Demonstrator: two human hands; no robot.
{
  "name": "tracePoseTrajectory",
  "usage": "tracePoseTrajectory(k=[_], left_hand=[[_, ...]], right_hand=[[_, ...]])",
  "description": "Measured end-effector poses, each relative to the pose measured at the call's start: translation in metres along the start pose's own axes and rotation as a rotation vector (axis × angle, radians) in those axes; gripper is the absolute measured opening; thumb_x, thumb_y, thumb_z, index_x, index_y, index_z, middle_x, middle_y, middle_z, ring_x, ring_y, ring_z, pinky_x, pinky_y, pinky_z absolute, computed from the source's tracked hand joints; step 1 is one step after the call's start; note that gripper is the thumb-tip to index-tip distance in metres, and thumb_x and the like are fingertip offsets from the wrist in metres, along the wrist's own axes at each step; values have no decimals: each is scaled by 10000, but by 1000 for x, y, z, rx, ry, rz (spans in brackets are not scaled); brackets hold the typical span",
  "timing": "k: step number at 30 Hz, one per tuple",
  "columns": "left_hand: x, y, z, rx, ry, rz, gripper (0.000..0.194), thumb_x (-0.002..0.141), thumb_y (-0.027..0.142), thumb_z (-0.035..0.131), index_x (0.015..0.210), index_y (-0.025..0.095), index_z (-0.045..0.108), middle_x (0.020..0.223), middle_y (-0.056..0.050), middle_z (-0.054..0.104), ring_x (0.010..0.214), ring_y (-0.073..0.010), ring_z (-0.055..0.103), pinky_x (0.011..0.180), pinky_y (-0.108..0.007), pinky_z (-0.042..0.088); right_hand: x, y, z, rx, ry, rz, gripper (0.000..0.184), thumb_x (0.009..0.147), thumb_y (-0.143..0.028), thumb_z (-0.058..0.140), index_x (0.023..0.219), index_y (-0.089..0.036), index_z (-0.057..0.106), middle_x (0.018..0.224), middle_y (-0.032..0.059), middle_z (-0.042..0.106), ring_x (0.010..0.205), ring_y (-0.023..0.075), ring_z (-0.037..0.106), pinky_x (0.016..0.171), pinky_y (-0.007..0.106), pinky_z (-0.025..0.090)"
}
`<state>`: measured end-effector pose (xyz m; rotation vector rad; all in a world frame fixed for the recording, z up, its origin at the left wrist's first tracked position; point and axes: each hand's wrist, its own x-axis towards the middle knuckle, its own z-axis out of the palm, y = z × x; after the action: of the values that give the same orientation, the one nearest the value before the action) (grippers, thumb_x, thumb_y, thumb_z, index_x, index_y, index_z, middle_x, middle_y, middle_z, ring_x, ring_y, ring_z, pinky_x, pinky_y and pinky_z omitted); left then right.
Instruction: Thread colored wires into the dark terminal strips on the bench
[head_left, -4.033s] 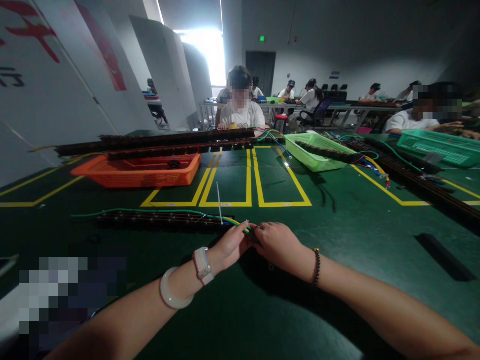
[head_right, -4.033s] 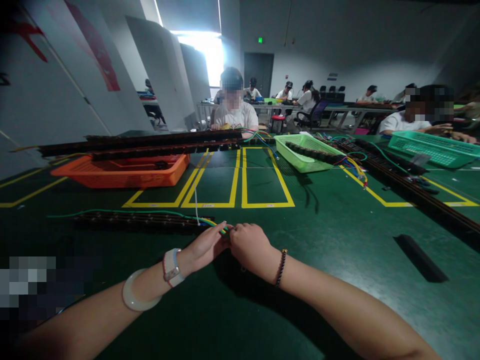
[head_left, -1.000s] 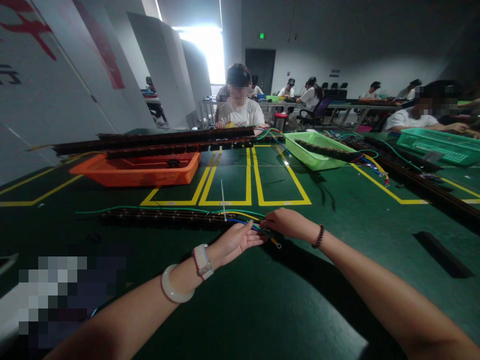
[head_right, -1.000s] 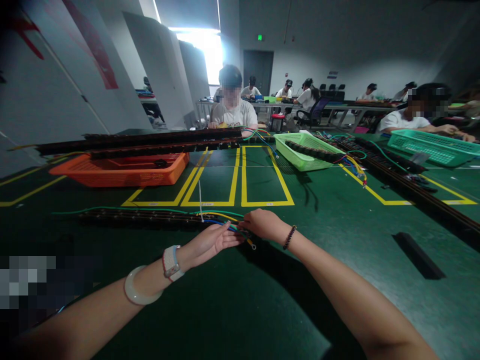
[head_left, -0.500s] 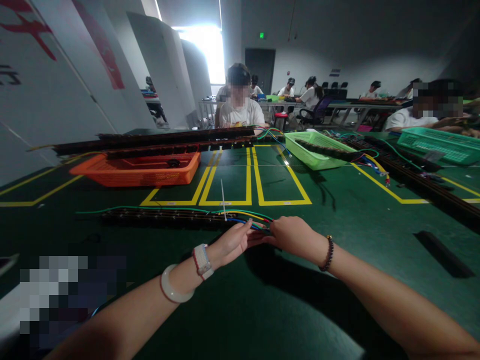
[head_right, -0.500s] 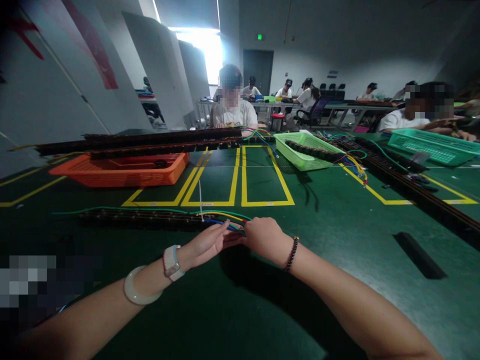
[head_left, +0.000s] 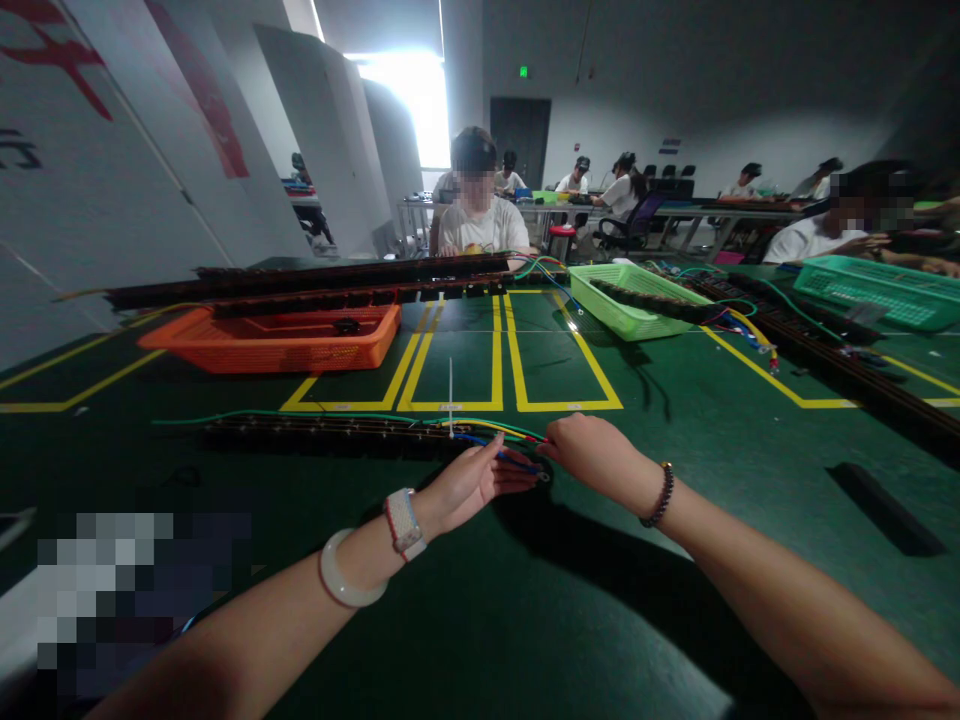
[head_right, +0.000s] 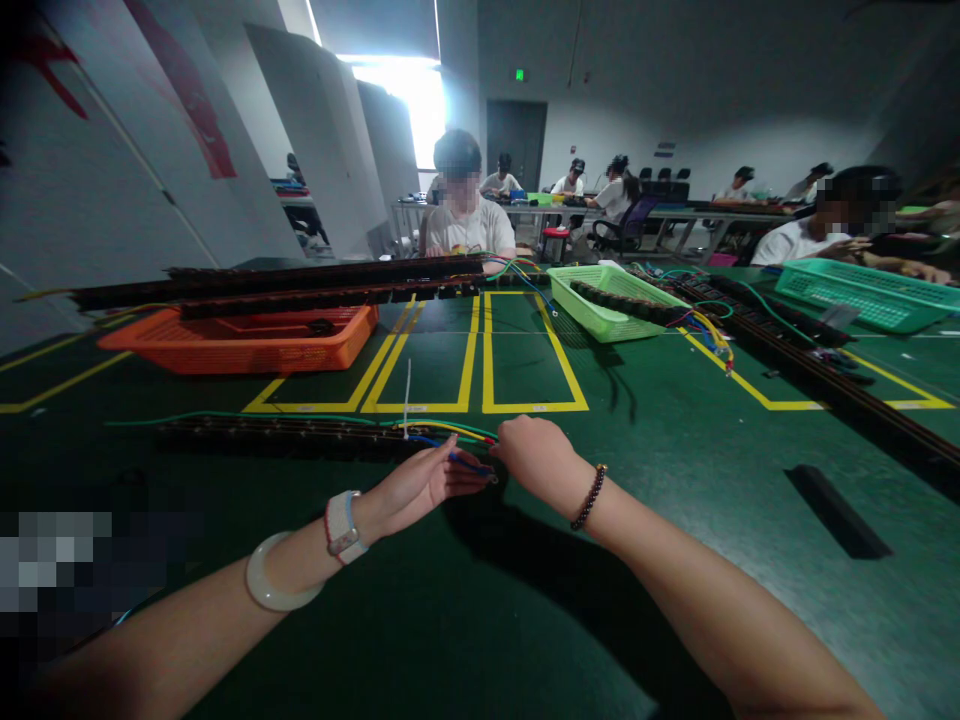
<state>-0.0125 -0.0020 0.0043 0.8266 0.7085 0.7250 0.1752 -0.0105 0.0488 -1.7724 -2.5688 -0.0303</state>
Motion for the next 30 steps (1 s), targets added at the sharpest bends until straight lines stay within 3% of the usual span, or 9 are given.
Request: tracePoseTrajectory(k=[5,13,19,23,27,30], left_hand=[[1,0,-5,29,-34,-14,347,921,370,464,879,64,623,898,-180,681,870,-231,664,885,-386,467],[1,2,-1,-7,7,-30,337,935,325,434,896,51,627,930,-182,674,872,-218,659,899,-374,456],[0,1,-2,-49,4,-19,303,927,309,463,898,63,639,892,-149,682,866,-213,660,923,-390,451],[1,-1,-2,-84,42,5,258,916,291,493,907,87,651,892,-115,683,842,-184,652,940,-389,453],[2,-1,-1,-61,83,13,251,917,276,493,906,93,664,904,-101,682,836,-169,645,926,-363,464],[2,-1,-1,-78,67,13,251,916,282,497,899,99,667,941,-108,683,882,-179,647,959,-379,443]], right_hand=[[11,4,14,26,-30,11,284,911,-324,494,906,-113,683,841,139,675,802,242,668,682,300,496],[17,2,23,-19,-5,43,325,940,-312,429,907,-96,669,836,161,670,768,236,673,648,288,492],[3,-8,8,-15,136,66,357,960,-369,368,893,-136,630,795,126,661,746,237,662,600,283,461],[-9,-21,-4,56,138,-30,350,939,-440,403,944,-151,600,816,112,662,737,210,656,594,250,437],[-12,-27,-2,50,70,-133,205,925,-288,445,1031,-177,581,847,92,666,743,199,655,602,249,437],[-10,-26,1,50,34,-181,211,914,-177,424,1058,-179,577,861,92,668,749,181,655,616,237,435]])
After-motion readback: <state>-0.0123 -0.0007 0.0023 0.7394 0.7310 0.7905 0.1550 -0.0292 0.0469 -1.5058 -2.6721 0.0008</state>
